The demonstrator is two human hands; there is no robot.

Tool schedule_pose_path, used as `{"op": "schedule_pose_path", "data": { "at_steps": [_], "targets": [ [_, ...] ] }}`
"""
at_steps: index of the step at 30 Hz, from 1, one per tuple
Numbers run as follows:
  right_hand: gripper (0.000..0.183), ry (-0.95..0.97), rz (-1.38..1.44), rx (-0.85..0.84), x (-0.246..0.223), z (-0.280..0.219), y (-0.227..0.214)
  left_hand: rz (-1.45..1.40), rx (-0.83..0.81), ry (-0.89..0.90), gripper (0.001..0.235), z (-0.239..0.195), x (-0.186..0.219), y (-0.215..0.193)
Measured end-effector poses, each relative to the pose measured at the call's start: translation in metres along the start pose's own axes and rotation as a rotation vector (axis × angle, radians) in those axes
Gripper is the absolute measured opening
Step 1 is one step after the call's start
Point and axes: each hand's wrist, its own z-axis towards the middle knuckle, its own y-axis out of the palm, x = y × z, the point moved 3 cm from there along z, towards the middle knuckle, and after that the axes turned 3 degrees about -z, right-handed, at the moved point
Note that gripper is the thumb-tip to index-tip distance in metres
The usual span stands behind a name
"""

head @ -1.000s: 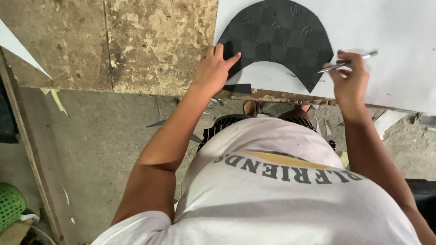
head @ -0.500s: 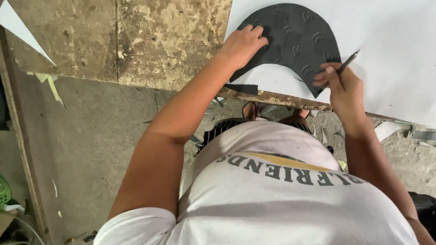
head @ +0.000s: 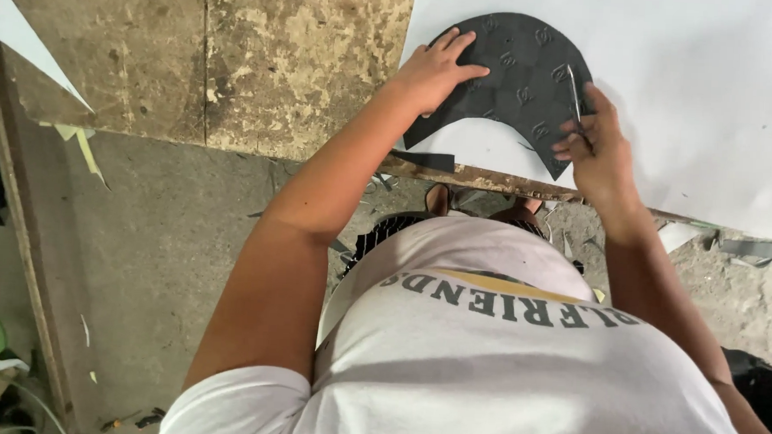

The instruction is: Tracing and cutting out upholstery patterns from fabric using scissors and a pen.

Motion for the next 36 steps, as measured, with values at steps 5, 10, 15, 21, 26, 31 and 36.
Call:
{"op": "schedule_pose_path", "data": {
  "at_steps": [5,10,15,21,26,31,36],
  "targets": [
    [0.036,0.05,0.749,-0.257,0.013,0.013,0.022,0.025,-0.128,-0.059,0.121,0.002,0.003,0.005],
    [0.023,-0.198,0.648,-0.425,0.017,0.016,0.063,0.049,-0.133,-0.057,0.14,0.004,0.0,0.013],
    [0.023,-0.684,0.08,-0.472,-0.016,0.022,0.108,0.116,-0.049,-0.048,0.124,0.013,-0.003,0.028],
    [0.017,-0.707,-0.074,-0.52,-0.019,0.038,0.13,0.184,-0.166,-0.163,0.112,0.02,0.02,0.021],
    [0.016,-0.716,-0.21,-0.491,-0.01,0.048,0.129,0.201,-0.174,-0.158,0.109,0.016,0.025,0.014],
    [0.027,-0.602,-0.472,-0.331,-0.019,0.034,0.071,0.184,-0.215,-0.156,0.122,0.02,0.023,0.018],
    [0.019,-0.003,-0.314,-0.175,-0.013,-0.015,0.012,0.177,-0.2,-0.184,0.12,0.012,0.029,0.01]
  ]
}}
